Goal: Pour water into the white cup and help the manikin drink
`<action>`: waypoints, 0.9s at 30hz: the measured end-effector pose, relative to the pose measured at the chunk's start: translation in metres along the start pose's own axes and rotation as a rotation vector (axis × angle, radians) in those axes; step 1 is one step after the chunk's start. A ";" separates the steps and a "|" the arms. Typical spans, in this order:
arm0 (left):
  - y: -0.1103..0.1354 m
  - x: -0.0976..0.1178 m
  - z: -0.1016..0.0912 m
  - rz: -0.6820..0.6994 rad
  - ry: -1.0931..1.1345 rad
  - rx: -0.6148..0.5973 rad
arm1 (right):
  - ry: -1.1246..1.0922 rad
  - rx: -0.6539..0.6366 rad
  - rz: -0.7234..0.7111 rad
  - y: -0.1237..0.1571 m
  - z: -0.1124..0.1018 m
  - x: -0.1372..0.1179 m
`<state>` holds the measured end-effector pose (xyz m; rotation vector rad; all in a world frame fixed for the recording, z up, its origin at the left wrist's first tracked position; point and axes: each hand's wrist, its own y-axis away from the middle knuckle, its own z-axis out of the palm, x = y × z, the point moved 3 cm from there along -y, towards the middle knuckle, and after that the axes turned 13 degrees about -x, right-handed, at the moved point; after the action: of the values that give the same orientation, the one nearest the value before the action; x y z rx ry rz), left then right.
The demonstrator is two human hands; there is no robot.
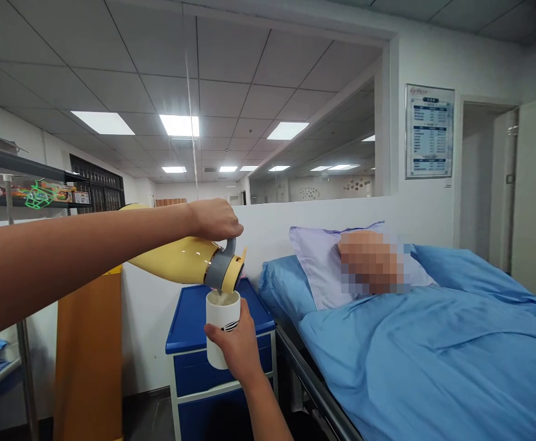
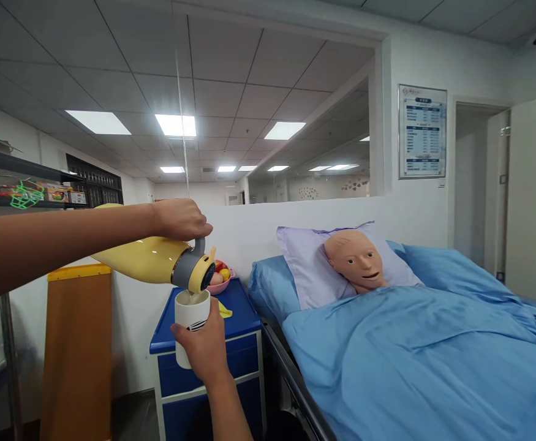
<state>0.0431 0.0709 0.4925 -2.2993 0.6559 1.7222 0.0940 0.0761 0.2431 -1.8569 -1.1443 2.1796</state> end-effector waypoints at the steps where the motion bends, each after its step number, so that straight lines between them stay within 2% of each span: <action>1: 0.000 0.000 0.000 0.001 0.003 0.000 | -0.004 0.002 -0.009 0.000 0.000 0.000; 8: -0.001 0.002 -0.003 0.012 -0.048 -0.019 | -0.004 0.001 0.015 0.002 -0.001 -0.002; 19: -0.001 0.003 -0.004 0.029 -0.057 0.017 | -0.019 -0.013 0.032 0.002 0.000 -0.003; 27: -0.001 0.003 -0.004 0.032 -0.059 0.019 | -0.022 -0.033 -0.024 0.002 0.002 -0.001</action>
<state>0.0480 0.0692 0.4909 -2.2286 0.6987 1.7823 0.0930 0.0733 0.2430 -1.8270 -1.2072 2.1872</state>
